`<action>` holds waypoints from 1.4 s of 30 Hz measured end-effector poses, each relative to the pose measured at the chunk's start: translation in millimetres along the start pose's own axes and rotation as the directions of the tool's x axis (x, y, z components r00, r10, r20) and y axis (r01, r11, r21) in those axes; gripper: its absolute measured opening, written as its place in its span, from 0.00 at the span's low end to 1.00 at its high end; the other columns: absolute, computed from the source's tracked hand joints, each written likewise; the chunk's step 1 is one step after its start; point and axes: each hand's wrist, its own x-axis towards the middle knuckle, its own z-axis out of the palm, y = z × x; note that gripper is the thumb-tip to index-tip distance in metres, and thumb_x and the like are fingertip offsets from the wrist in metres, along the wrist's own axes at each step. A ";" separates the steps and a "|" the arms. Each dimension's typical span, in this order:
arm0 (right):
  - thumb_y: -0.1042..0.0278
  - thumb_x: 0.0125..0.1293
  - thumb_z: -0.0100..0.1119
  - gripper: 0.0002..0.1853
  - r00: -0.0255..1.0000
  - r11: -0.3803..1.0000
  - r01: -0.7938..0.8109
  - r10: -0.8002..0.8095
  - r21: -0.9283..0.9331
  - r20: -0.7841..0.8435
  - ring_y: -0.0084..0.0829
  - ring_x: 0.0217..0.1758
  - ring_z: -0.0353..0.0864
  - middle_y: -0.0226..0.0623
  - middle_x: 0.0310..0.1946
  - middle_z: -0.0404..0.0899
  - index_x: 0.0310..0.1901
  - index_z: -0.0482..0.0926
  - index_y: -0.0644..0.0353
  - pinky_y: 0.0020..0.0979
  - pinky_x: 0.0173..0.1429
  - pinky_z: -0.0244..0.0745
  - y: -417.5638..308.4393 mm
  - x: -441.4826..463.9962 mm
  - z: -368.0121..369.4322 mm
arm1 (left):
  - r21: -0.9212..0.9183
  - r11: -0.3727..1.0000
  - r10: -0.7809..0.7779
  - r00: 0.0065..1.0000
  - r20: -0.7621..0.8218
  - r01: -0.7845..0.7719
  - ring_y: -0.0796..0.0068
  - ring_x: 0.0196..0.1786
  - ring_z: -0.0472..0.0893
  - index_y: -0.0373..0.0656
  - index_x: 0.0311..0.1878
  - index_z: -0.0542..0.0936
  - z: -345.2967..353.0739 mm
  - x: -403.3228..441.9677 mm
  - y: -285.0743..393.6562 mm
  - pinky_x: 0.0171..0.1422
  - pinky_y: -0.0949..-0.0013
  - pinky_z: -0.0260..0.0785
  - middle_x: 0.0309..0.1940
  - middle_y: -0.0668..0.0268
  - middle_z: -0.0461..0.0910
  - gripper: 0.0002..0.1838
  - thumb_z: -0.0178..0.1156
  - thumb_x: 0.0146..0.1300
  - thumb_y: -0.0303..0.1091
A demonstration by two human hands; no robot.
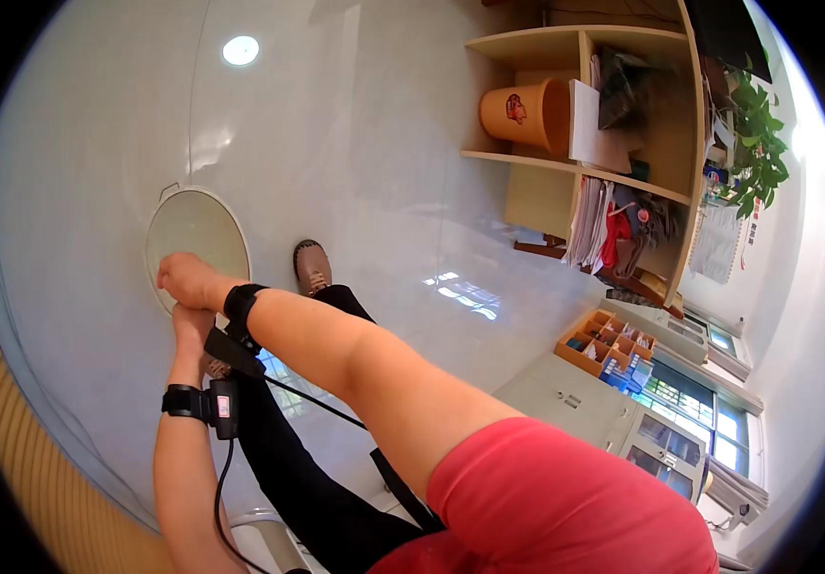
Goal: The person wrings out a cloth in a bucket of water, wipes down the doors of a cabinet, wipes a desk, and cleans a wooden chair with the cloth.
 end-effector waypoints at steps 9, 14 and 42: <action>0.71 0.57 0.48 0.10 0.928 0.986 -0.144 0.166 0.088 -0.333 0.57 0.41 0.75 0.57 0.35 0.77 0.33 0.77 0.67 0.45 0.45 0.71 -27.6 -30.0 14.9 | 0.317 0.926 0.238 0.969 -0.070 -0.205 0.45 0.32 0.78 0.38 0.28 0.77 -39.3 -71.8 76.8 0.32 0.52 0.67 0.25 0.50 0.79 0.09 0.58 0.53 0.35; 0.59 0.60 0.53 0.15 0.904 0.949 -0.080 0.198 0.306 -0.378 0.51 0.41 0.79 0.54 0.33 0.79 0.33 0.78 0.66 0.43 0.44 0.72 -68.1 -69.9 4.7 | 0.276 0.815 0.565 0.805 -0.181 -0.510 0.45 0.41 0.73 0.36 0.39 0.73 -72.9 -110.5 104.7 0.43 0.54 0.66 0.37 0.49 0.74 0.17 0.65 0.49 0.33; 0.65 0.58 0.55 0.11 0.741 0.568 0.617 -0.184 0.545 -0.646 0.20 0.36 0.72 0.28 0.32 0.76 0.40 0.77 0.60 0.24 0.42 0.68 -73.2 -555.8 -271.7 | -0.793 0.572 0.608 0.541 0.581 0.209 0.67 0.58 0.72 0.42 0.54 0.70 9.8 -417.8 441.3 0.66 0.58 0.60 0.52 0.63 0.73 0.18 0.52 0.62 0.34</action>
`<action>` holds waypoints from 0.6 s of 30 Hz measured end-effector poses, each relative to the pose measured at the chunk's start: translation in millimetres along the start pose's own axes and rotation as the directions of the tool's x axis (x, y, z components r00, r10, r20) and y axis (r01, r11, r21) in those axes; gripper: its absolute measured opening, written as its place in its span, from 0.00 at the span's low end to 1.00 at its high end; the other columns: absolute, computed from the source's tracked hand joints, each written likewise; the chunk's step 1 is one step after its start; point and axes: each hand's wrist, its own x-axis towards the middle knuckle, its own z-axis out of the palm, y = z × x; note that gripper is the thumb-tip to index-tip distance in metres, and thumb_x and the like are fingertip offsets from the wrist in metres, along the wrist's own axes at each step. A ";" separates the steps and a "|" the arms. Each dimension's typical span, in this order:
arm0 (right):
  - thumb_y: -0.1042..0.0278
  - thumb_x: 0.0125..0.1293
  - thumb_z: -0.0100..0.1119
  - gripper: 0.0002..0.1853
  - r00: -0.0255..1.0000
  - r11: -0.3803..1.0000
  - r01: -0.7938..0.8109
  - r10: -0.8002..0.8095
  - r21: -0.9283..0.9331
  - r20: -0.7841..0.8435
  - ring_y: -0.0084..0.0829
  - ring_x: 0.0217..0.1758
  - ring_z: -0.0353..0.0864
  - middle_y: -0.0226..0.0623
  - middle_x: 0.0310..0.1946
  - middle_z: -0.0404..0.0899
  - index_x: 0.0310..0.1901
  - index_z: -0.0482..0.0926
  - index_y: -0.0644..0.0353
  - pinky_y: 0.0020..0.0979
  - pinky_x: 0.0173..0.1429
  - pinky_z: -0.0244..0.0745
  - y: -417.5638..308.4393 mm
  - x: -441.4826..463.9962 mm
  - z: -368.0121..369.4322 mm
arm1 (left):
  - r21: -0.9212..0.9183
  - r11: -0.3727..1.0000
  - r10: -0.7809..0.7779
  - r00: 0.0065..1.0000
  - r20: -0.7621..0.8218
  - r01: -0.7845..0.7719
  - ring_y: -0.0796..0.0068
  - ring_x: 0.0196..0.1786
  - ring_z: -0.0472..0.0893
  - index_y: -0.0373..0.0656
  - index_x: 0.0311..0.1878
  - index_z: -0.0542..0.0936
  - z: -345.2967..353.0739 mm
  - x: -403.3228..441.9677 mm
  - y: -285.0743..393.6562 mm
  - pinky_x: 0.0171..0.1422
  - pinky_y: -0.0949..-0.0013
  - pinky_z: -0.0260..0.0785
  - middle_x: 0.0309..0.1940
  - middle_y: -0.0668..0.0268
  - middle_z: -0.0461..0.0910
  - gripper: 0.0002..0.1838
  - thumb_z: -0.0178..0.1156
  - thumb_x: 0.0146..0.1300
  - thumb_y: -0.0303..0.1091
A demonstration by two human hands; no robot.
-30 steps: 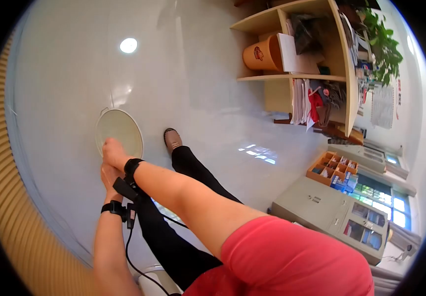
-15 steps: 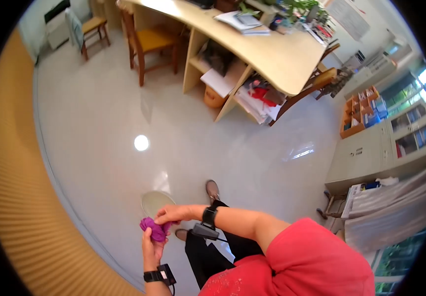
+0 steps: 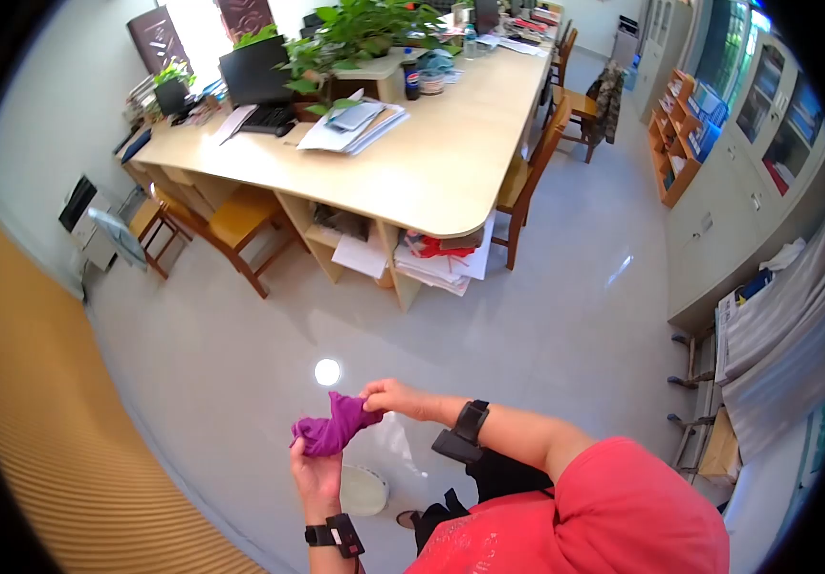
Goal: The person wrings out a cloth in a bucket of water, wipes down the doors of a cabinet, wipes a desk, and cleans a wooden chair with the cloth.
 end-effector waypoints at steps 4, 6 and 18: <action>0.63 0.63 0.54 0.11 0.987 0.994 0.111 -0.111 -0.005 -0.119 0.18 0.38 0.72 0.27 0.35 0.76 0.44 0.75 0.58 0.24 0.43 0.69 -51.5 -31.7 -75.4 | 0.273 0.962 -0.025 0.999 0.046 0.011 0.70 0.55 0.73 0.45 0.55 0.69 61.9 61.9 -52.8 0.60 0.60 0.64 0.51 0.66 0.74 0.20 0.59 0.59 0.30; 0.62 0.65 0.53 0.12 0.942 0.970 0.227 -0.242 -0.092 -0.231 0.17 0.38 0.72 0.28 0.36 0.75 0.45 0.74 0.59 0.23 0.43 0.70 -68.4 -51.1 -107.4 | 0.384 0.919 -0.121 0.990 0.069 0.086 0.72 0.51 0.75 0.47 0.55 0.69 79.1 83.0 -80.2 0.54 0.61 0.67 0.48 0.67 0.76 0.20 0.60 0.60 0.31; 0.76 0.57 0.59 0.29 0.737 0.801 0.551 -0.335 0.235 -0.588 0.27 0.47 0.76 0.38 0.47 0.74 0.60 0.61 0.63 0.28 0.54 0.73 -148.4 -138.2 -219.2 | 0.247 0.908 -0.398 0.883 0.248 0.339 0.77 0.46 0.75 0.49 0.53 0.72 221.1 185.0 -199.8 0.45 0.74 0.70 0.48 0.69 0.76 0.17 0.60 0.61 0.34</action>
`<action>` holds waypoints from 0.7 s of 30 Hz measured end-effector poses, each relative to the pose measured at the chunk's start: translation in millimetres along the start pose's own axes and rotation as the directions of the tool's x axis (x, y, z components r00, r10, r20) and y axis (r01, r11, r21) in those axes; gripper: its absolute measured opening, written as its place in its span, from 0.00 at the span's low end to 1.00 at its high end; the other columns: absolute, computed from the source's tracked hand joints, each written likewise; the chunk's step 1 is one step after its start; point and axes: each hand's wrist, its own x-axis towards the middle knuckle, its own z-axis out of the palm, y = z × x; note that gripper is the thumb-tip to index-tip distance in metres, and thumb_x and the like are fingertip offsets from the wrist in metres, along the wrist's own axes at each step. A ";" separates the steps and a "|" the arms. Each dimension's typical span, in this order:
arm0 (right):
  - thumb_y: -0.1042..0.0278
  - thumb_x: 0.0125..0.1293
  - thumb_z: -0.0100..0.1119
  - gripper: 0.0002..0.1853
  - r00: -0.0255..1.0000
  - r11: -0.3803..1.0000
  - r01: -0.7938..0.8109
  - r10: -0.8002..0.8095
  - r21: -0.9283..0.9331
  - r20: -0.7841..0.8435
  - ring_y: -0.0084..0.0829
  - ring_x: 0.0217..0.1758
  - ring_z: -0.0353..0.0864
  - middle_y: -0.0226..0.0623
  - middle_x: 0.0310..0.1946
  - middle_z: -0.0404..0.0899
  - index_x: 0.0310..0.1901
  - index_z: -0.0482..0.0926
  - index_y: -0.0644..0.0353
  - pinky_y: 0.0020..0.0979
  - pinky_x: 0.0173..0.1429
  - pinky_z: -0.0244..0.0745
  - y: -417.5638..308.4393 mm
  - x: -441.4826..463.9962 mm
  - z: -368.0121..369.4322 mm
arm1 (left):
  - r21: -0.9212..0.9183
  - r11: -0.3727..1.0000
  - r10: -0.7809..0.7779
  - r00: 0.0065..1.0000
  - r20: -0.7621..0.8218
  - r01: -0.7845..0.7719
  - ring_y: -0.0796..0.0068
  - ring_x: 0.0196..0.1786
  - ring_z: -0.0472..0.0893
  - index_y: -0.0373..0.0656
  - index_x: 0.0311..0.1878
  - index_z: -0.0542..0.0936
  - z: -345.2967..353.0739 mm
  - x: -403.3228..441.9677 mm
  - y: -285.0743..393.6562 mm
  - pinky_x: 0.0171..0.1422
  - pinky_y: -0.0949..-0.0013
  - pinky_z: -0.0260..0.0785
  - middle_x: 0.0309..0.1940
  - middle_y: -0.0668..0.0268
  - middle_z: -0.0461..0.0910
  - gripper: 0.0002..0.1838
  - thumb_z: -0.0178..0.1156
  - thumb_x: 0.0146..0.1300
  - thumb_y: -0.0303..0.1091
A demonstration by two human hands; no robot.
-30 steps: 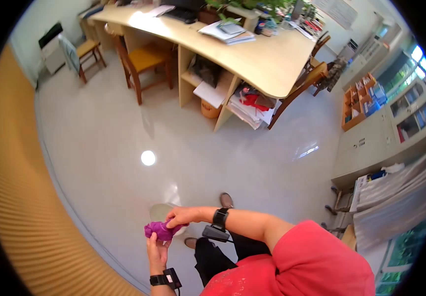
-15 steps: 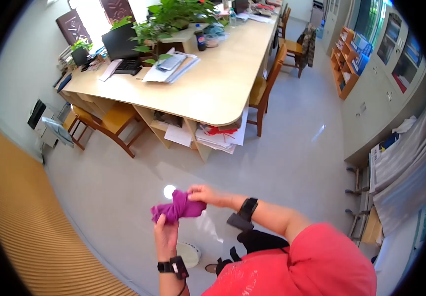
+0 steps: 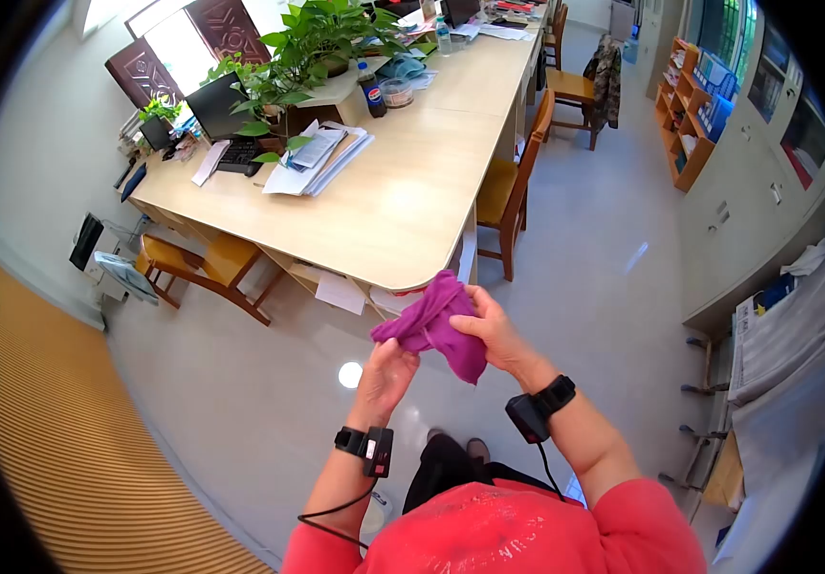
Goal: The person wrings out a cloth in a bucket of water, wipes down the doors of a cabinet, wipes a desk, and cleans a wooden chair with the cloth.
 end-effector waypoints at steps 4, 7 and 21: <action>0.80 0.55 0.54 0.29 0.998 0.998 0.051 -0.052 -0.026 -0.019 0.27 0.45 0.77 0.40 0.46 0.75 0.60 0.60 0.63 0.29 0.50 0.75 -12.1 25.0 -26.0 | 0.095 0.977 -0.188 0.982 -0.028 0.190 0.81 0.33 0.75 0.51 0.46 0.73 -2.9 48.1 -7.9 0.34 0.76 0.66 0.34 0.74 0.77 0.11 0.60 0.60 0.30; 0.79 0.57 0.54 0.26 0.996 0.984 0.034 -0.048 -0.176 -0.071 0.26 0.45 0.77 0.40 0.46 0.75 0.59 0.62 0.64 0.27 0.49 0.74 -40.5 56.0 -26.7 | 0.095 0.950 -0.294 0.954 -0.063 0.299 0.80 0.30 0.75 0.50 0.44 0.73 -8.6 85.5 -8.9 0.32 0.76 0.66 0.30 0.73 0.77 0.10 0.60 0.61 0.32; 0.71 0.63 0.52 0.20 0.966 0.768 -0.058 0.204 -0.638 0.159 0.22 0.45 0.76 0.37 0.45 0.77 0.56 0.69 0.69 0.23 0.51 0.73 -117.4 239.7 -14.0 | 0.525 0.847 -0.050 0.971 0.235 -0.084 0.74 0.52 0.75 0.40 0.64 0.63 50.0 242.5 92.8 0.53 0.71 0.69 0.51 0.63 0.74 0.29 0.57 0.63 0.41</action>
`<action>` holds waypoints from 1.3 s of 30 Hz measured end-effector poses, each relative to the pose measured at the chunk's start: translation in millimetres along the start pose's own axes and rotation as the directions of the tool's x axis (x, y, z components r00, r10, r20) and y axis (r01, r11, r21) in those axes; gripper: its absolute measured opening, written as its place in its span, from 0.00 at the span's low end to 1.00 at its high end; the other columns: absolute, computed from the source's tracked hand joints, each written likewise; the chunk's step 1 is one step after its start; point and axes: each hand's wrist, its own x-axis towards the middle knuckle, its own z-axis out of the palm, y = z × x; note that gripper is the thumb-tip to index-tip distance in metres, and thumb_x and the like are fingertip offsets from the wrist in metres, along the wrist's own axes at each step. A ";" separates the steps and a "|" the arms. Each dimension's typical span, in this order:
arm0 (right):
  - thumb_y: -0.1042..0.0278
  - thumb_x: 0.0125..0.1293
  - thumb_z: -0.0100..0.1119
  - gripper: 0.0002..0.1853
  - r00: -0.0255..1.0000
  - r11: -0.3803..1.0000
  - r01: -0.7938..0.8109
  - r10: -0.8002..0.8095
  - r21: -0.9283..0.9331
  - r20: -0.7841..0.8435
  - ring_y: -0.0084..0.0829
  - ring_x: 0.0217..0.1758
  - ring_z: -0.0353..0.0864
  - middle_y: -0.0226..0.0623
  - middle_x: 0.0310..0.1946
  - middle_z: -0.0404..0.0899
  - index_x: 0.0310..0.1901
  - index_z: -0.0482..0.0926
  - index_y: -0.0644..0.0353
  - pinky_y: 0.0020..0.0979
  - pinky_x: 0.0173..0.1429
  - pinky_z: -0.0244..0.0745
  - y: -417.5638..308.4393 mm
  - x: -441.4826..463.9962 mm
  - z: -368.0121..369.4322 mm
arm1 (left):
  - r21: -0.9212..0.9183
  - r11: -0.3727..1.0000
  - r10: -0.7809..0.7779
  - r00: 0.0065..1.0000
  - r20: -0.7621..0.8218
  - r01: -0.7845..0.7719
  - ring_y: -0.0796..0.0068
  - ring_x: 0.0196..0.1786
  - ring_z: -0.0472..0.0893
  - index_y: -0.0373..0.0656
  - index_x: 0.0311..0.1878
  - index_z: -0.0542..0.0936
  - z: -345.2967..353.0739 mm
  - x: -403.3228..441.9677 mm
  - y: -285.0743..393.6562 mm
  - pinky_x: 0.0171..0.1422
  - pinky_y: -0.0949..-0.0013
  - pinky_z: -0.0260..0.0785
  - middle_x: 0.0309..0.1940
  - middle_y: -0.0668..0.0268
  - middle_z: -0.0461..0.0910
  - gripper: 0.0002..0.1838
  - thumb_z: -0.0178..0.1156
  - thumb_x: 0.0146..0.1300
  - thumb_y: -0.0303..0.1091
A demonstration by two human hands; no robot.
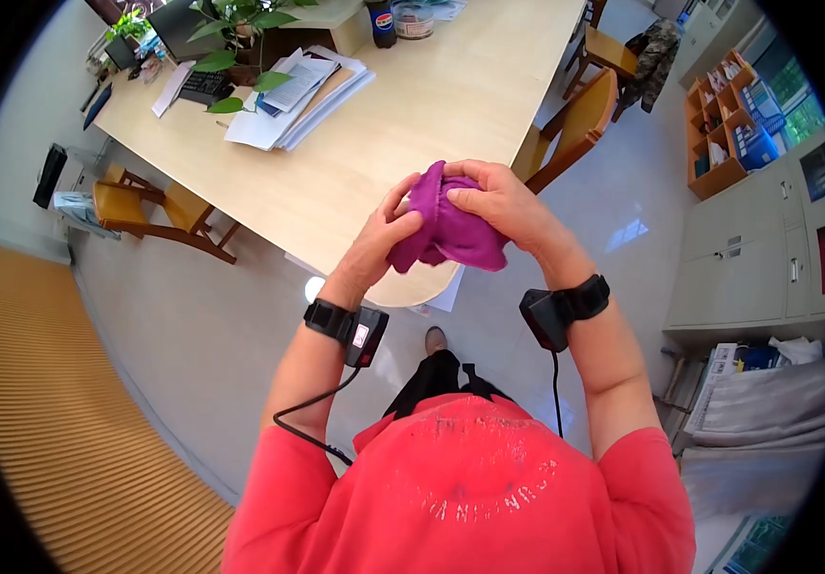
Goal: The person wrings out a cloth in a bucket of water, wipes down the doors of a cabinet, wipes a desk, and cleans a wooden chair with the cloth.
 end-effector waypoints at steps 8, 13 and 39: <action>0.68 0.59 0.56 0.17 0.991 0.927 -0.001 -0.050 -0.374 -0.125 0.27 0.37 0.78 0.42 0.37 0.80 0.47 0.75 0.70 0.26 0.44 0.74 -3.2 37.3 -53.3 | -0.125 0.991 -0.008 0.908 -0.418 -0.049 0.71 0.46 0.78 0.40 0.47 0.75 -55.1 34.3 -7.0 0.55 0.63 0.69 0.44 0.63 0.79 0.11 0.50 0.65 0.32; 0.65 0.61 0.58 0.15 0.996 0.929 -0.022 -0.012 -0.370 -0.088 0.26 0.36 0.78 0.38 0.34 0.80 0.44 0.77 0.67 0.25 0.41 0.73 -2.5 56.1 -63.4 | -0.181 0.950 0.184 0.924 -0.334 -0.254 0.68 0.50 0.77 0.41 0.48 0.72 -59.6 47.6 15.5 0.56 0.61 0.68 0.47 0.60 0.77 0.11 0.45 0.68 0.33; 0.70 0.52 0.67 0.10 0.877 0.653 0.473 -0.416 -0.592 0.241 0.21 0.27 0.72 0.31 0.22 0.75 0.30 0.75 0.64 0.22 0.35 0.69 -32.6 133.7 -93.1 | 0.802 0.411 0.084 0.857 -0.508 0.435 0.84 0.26 0.74 0.36 0.33 0.79 -41.8 24.4 130.1 0.29 0.77 0.69 0.25 0.70 0.76 0.04 0.62 0.52 0.22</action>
